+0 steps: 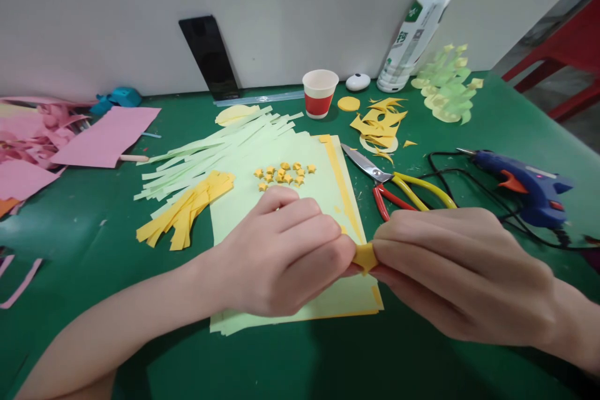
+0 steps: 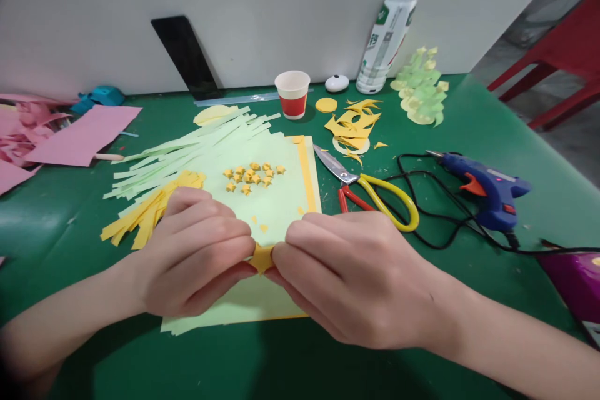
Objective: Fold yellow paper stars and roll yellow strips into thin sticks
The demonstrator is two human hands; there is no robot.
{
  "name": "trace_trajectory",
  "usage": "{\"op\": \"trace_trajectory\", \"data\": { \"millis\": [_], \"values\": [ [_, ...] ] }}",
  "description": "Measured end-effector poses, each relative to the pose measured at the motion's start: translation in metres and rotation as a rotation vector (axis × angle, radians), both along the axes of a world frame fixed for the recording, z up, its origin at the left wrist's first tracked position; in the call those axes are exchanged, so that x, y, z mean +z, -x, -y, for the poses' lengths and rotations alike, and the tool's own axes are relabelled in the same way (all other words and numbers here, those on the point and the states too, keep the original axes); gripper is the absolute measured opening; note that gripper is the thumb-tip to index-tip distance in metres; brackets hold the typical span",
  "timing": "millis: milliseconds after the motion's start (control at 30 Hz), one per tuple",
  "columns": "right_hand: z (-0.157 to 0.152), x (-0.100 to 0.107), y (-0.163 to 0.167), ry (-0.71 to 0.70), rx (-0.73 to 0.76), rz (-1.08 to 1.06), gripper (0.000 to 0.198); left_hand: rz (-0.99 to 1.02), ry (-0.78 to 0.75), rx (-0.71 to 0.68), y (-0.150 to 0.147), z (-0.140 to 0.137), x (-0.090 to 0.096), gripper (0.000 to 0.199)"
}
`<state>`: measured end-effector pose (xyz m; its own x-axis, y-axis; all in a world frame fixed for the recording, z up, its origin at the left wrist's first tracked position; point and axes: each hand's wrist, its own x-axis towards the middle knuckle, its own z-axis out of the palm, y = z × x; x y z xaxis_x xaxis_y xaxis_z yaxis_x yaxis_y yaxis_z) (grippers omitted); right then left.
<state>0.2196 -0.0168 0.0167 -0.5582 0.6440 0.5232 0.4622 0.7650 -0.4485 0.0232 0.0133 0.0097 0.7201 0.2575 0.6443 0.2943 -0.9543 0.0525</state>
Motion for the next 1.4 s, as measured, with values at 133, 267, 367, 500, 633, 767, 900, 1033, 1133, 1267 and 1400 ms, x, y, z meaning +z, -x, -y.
{"op": "trace_trajectory", "data": {
  "millis": [133, 267, 367, 500, 633, 767, 900, 1033, 1133, 1267, 1400],
  "values": [
    [0.002, -0.001, -0.001, -0.21, 0.024, 0.137, 0.025, -0.006, 0.021, 0.001, 0.0, 0.001, -0.002, 0.016],
    [0.007, -0.006, -0.002, -0.284, 0.001, 0.145, 0.025, 0.027, 0.044, -0.064, 0.001, 0.003, -0.003, 0.019],
    [0.01, -0.01, -0.001, -0.292, 0.017, 0.138, 0.024, 0.027, 0.055, -0.15, 0.001, 0.003, -0.002, 0.023],
    [0.006, -0.009, -0.001, -0.19, 0.054, 0.096, 0.022, 0.018, 0.196, -0.157, 0.001, 0.001, 0.004, 0.024],
    [0.0, -0.007, -0.001, 0.062, 0.137, -0.005, 0.026, 0.11, 0.386, -0.191, -0.001, 0.0, 0.005, 0.025],
    [-0.001, -0.008, 0.004, 0.271, 0.177, -0.116, 0.03, 0.211, 0.608, -0.23, -0.005, 0.003, 0.001, 0.02],
    [0.002, -0.011, 0.006, 0.383, 0.184, -0.192, 0.029, 0.256, 0.725, -0.24, -0.01, 0.006, -0.004, 0.021],
    [0.002, -0.011, 0.006, 0.493, 0.205, -0.264, 0.029, 0.258, 0.684, -0.255, -0.009, 0.006, -0.008, 0.019],
    [0.002, -0.01, 0.007, 0.643, 0.194, -0.313, 0.032, 0.14, 0.563, -0.213, -0.005, 0.003, -0.006, 0.018],
    [-0.003, -0.01, 0.009, 0.948, 0.189, -0.362, 0.04, -0.029, 0.333, -0.097, 0.0, -0.002, -0.001, 0.017],
    [-0.009, -0.013, 0.011, 1.332, 0.202, -0.391, 0.042, -0.172, 0.059, -0.058, -0.002, -0.006, 0.001, 0.023]
  ]
}}
